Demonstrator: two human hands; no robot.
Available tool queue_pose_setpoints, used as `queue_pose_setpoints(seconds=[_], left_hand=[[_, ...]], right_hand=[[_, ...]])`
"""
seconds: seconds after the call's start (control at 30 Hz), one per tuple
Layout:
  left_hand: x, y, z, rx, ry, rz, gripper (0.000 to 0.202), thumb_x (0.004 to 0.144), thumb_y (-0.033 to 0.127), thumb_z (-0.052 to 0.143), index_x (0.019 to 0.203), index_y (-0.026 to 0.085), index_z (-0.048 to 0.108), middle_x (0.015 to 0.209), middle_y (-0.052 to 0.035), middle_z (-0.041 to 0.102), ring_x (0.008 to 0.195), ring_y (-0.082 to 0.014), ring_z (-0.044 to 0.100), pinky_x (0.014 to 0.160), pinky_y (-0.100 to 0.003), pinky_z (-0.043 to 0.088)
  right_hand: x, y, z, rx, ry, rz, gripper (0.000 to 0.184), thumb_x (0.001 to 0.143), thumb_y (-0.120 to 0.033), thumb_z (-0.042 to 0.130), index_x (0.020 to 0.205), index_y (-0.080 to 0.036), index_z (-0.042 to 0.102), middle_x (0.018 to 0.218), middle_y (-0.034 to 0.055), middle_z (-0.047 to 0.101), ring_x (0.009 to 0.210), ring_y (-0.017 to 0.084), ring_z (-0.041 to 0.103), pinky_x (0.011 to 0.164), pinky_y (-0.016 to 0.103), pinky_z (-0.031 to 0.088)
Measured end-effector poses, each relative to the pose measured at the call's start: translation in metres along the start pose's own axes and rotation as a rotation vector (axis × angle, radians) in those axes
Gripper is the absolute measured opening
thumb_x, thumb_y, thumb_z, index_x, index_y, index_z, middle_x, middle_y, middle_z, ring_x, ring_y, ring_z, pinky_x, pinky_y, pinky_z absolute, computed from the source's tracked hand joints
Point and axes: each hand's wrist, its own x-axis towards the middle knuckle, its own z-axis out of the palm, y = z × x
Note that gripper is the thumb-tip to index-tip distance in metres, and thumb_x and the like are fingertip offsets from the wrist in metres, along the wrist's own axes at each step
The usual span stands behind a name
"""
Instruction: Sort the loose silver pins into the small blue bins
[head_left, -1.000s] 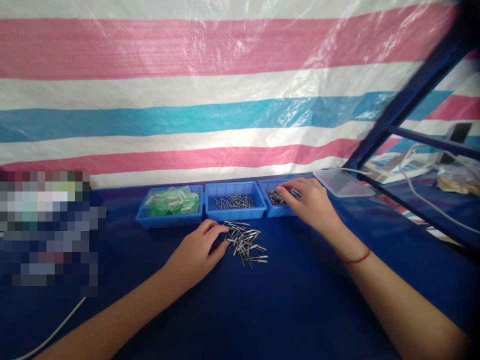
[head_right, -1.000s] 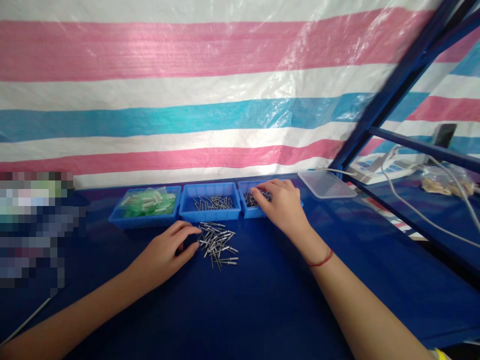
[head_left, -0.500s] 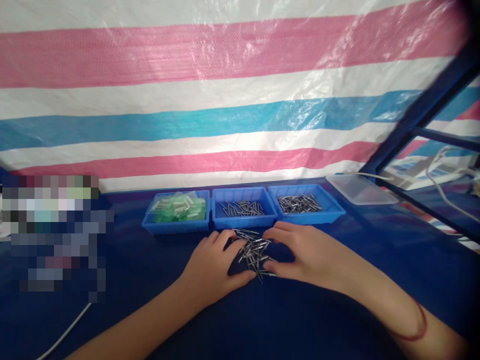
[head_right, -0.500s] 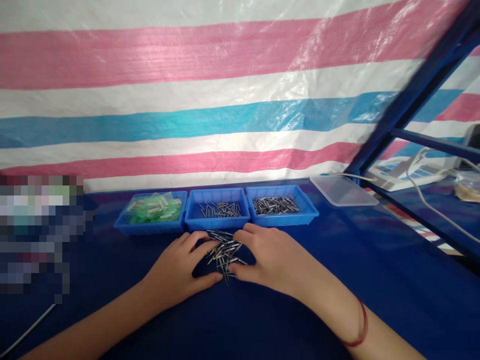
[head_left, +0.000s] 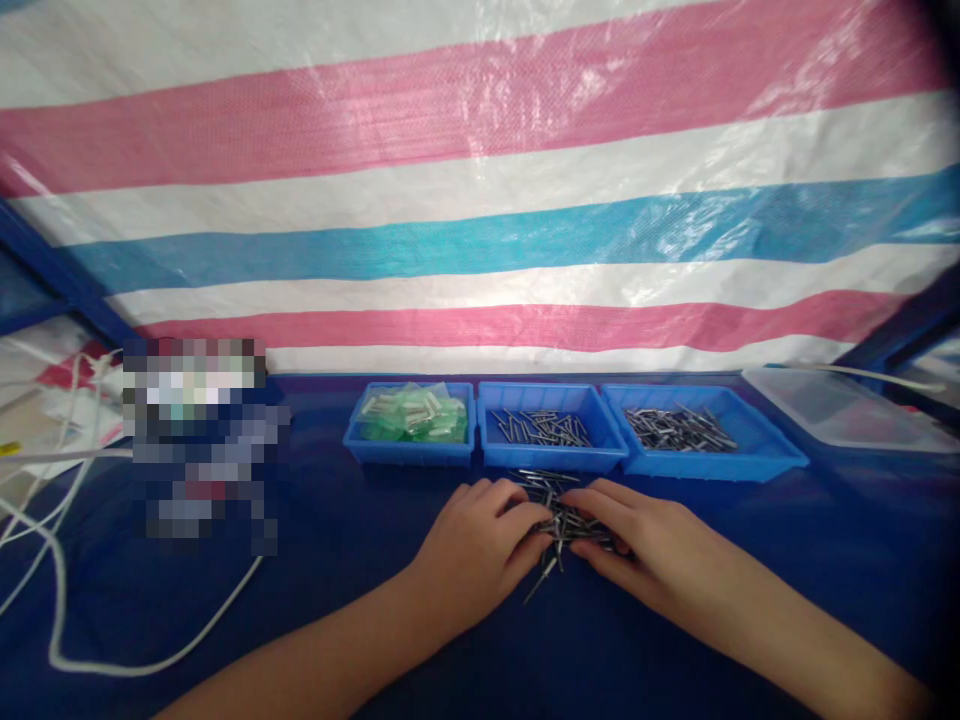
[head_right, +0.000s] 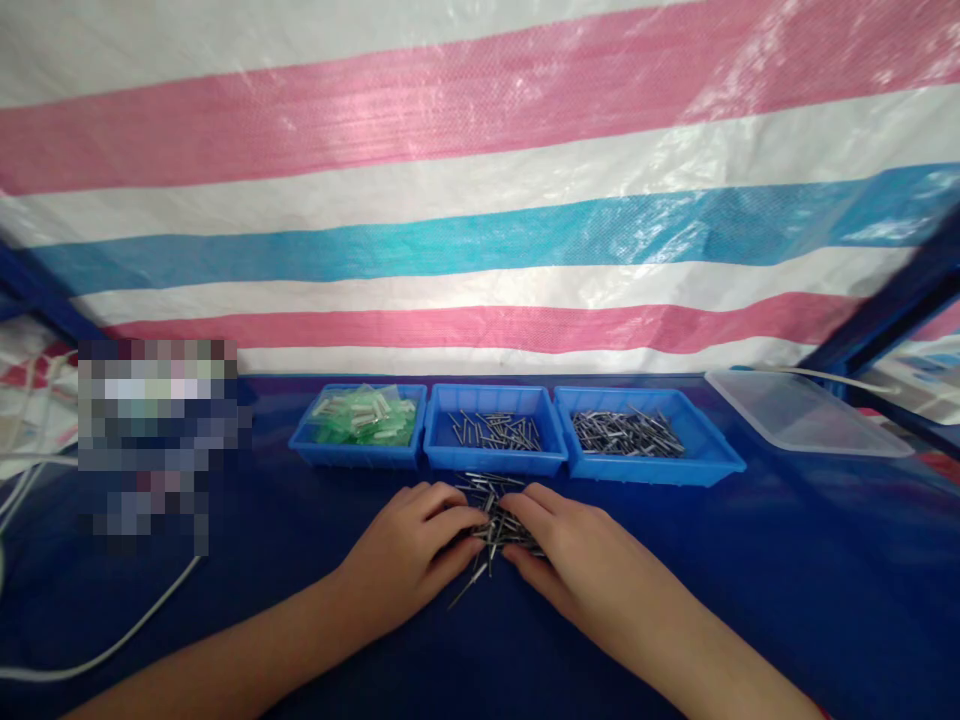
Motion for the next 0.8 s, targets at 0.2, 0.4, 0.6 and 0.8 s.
queue_pose_setpoints(seconds=[0.2,0.4,0.6,0.8], left_hand=[[-0.0008,-0.0034,0.0010,-0.092,0.063,0.006,0.019,0.093,0.027,0.050,0.103,0.021,0.065,0.105,-0.0046,0.062,0.093,-0.0184,0.058,0.083,-0.032,0.046],[-0.0010,-0.0050,-0.0002,-0.147,0.117,0.002,0.021,0.095,0.026,0.047,0.100,0.019,0.065,0.101,-0.0055,0.061,0.092,-0.0169,0.058,0.085,-0.030,0.047],[-0.0007,-0.0040,-0.0007,-0.164,0.153,-0.027,0.019,0.095,0.025,0.047,0.099,0.019,0.064,0.095,-0.0042,0.064,0.088,-0.0171,0.059,0.081,-0.030,0.047],[0.0016,-0.0044,0.0009,-0.189,0.160,-0.043,0.015,0.092,0.019,0.048,0.098,0.019,0.062,0.096,-0.0044,0.065,0.088,-0.0182,0.059,0.082,-0.032,0.047]], right_hand=[[0.0015,0.0004,0.0047,0.001,0.130,-0.103,0.014,0.088,-0.022,0.051,0.089,-0.024,0.065,0.081,0.0030,0.064,0.067,0.017,0.063,0.062,0.028,0.051],[0.0032,-0.0003,0.0069,-0.067,0.038,-0.071,0.016,0.092,-0.021,0.047,0.087,-0.022,0.063,0.087,0.0050,0.063,0.078,0.019,0.060,0.073,0.034,0.050],[0.0057,-0.0011,0.0062,-0.102,0.032,-0.093,0.016,0.092,-0.021,0.048,0.094,-0.022,0.064,0.090,0.0059,0.062,0.084,0.021,0.057,0.076,0.039,0.047],[0.0054,-0.0026,0.0011,-0.113,0.011,-0.090,0.019,0.091,-0.017,0.046,0.088,-0.019,0.065,0.084,0.0063,0.062,0.081,0.020,0.057,0.073,0.036,0.048]])
